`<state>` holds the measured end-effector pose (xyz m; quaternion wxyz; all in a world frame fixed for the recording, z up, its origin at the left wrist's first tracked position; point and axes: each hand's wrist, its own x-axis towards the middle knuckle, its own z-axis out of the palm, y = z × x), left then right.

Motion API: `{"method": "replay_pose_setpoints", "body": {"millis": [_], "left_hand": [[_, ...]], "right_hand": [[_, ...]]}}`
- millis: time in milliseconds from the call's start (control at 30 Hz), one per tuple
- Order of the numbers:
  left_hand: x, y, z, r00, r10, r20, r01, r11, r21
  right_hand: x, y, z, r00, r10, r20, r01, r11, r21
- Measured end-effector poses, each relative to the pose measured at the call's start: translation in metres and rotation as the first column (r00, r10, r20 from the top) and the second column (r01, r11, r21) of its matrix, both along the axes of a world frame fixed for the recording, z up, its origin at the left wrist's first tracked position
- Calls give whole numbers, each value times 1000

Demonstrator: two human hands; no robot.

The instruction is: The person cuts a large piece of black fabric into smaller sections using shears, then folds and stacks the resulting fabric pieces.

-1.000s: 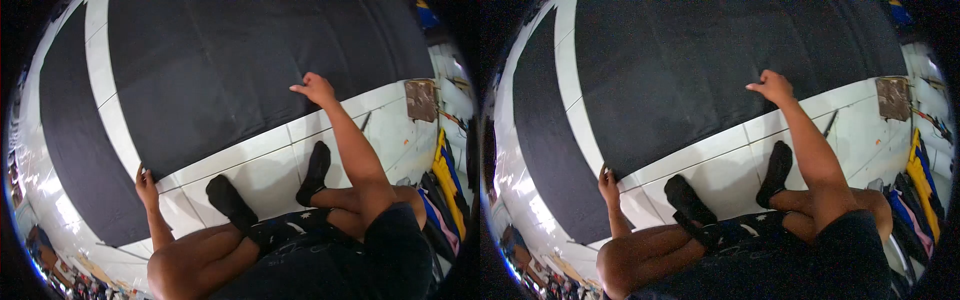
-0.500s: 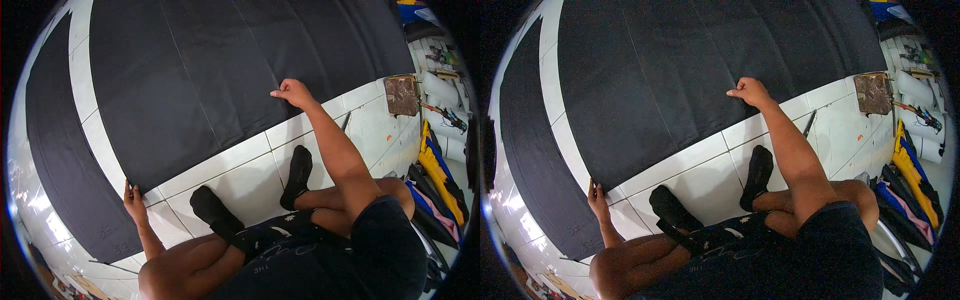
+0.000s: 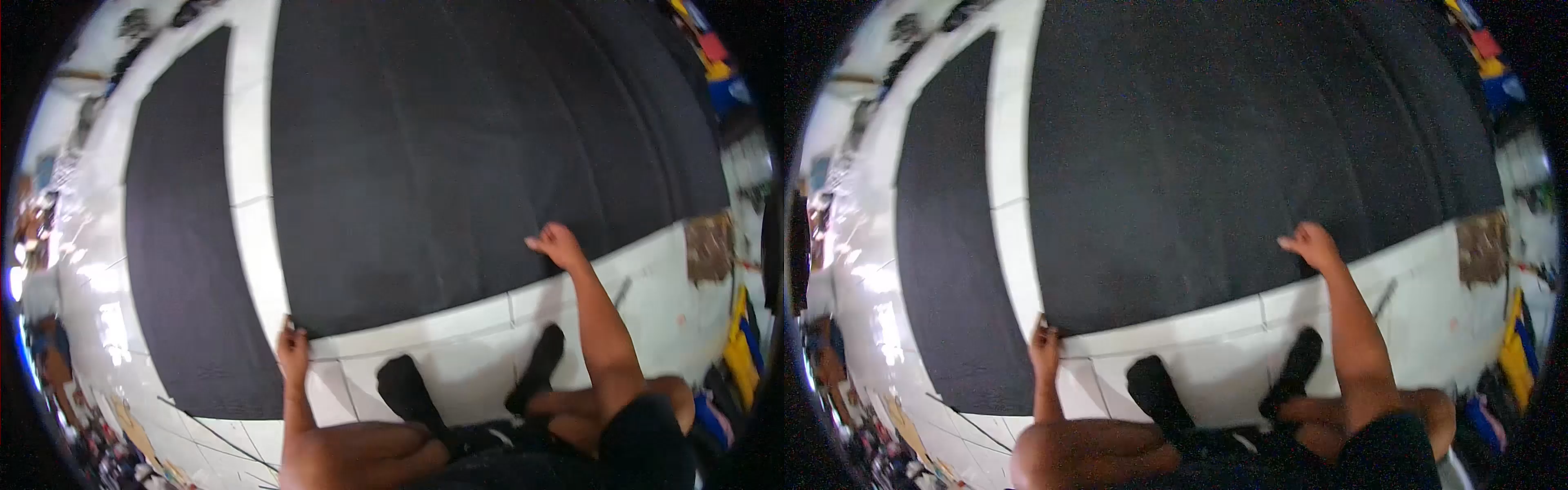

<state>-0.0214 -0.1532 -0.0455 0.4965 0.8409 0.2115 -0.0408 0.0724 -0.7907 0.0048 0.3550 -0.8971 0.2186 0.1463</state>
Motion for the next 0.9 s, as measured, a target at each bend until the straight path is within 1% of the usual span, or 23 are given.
{"method": "replay_pose_setpoints", "body": {"millis": [33,67,100,133,167,200,233,300,333,400,500,533,600,633,700,800,900], "left_hand": [[3,4,-16,1000,-6,27,6,1000,26],[9,-11,1,998,-34,59,25,989,143],[11,-26,21,996,-65,69,45,967,252],[13,-28,20,993,-82,87,56,964,261],[11,-28,20,989,-106,98,76,960,270],[10,-27,20,979,-179,95,137,930,341],[10,-26,18,979,-179,93,140,935,326],[11,-30,31,980,-183,76,154,943,294],[12,-28,29,980,-187,71,159,944,290],[10,-24,25,979,-199,53,177,944,278],[8,-22,24,983,-173,52,159,963,216],[8,-23,24,986,-146,78,127,968,215],[11,-29,27,987,-91,131,61,975,212],[14,-32,28,997,9,74,-19,991,134],[19,-36,31,980,190,-65,-191,982,-6],[17,-31,15,986,143,88,-149,986,70],[13,-28,12,988,136,73,-138,990,34]], "right_hand": [[5,2,3,998,31,-52,-33,999,-30],[8,0,3,996,60,-65,-64,997,-52],[12,-2,1,992,24,-121,-31,998,-58],[19,6,10,981,-69,-182,66,998,-24],[21,9,13,990,-61,-131,53,997,-62],[26,11,14,996,-34,-84,23,992,-126],[31,13,13,999,-5,-45,-3,982,-191],[36,23,16,999,-33,-2,32,974,-224],[39,27,17,999,-48,20,52,970,-239],[34,27,5,993,-61,103,81,975,-207],[32,24,-12,977,-97,191,130,977,-170],[31,23,-16,971,-112,213,148,976,-161],[33,22,-19,970,-105,218,144,975,-169],[32,22,-20,970,-103,220,143,975,-172],[32,22,-20,975,-130,180,163,970,-179],[33,25,-18,974,-156,165,183,969,-166],[32,22,-18,974,-159,164,184,971,-150]]}}
